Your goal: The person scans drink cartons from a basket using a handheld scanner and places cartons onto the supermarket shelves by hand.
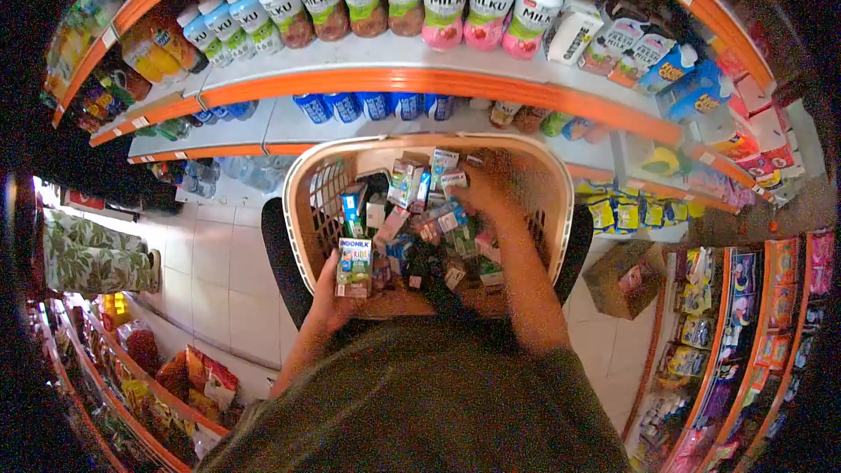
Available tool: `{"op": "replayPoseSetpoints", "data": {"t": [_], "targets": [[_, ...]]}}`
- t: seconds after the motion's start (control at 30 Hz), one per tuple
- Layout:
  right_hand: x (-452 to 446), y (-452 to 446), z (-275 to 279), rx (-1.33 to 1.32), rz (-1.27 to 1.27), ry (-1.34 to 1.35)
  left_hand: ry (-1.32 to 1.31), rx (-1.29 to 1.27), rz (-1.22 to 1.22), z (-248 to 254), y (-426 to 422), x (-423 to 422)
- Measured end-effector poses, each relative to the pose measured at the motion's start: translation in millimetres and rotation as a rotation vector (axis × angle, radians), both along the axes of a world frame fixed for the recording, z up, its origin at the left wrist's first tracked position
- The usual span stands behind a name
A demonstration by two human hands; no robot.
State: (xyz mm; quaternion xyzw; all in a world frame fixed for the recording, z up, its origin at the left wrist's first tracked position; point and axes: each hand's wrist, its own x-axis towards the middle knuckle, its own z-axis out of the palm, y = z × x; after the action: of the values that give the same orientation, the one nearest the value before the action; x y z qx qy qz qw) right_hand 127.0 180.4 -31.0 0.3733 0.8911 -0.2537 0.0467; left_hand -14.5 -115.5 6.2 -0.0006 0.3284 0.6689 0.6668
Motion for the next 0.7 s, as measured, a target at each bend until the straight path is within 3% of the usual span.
{"op": "replayPoseSetpoints", "data": {"t": [0.03,0.17,0.27,0.33,0.37,0.43,0.63,0.67,0.7], "targets": [[-3,-12,28,0.073,-0.027,-0.119,0.039,-0.027,0.003,0,1,1],[7,-7,26,-0.001,-0.042,-0.05,0.034,-0.071,0.018,-2,3,2],[18,-9,22,-0.232,-0.156,0.094,-0.028,-0.08,0.038,-2,3,1],[24,-16,21,0.129,-0.089,0.219,-0.049,-0.077,0.05,-2,2,1],[26,-17,23,0.128,-0.091,0.217,-0.039,-0.09,0.056,-4,2,1],[25,-22,36,-0.058,-0.182,0.202,-0.027,-0.104,0.062,-5,2,1],[38,-37,52,-0.283,-0.364,0.235,-0.003,-0.086,0.086,-3,1,3],[41,-41,49,-0.285,-0.364,0.232,0.003,-0.087,0.104,-4,2,2],[45,-46,44,-0.122,-0.337,0.265,0.008,-0.088,0.121,-5,2,2]]}}
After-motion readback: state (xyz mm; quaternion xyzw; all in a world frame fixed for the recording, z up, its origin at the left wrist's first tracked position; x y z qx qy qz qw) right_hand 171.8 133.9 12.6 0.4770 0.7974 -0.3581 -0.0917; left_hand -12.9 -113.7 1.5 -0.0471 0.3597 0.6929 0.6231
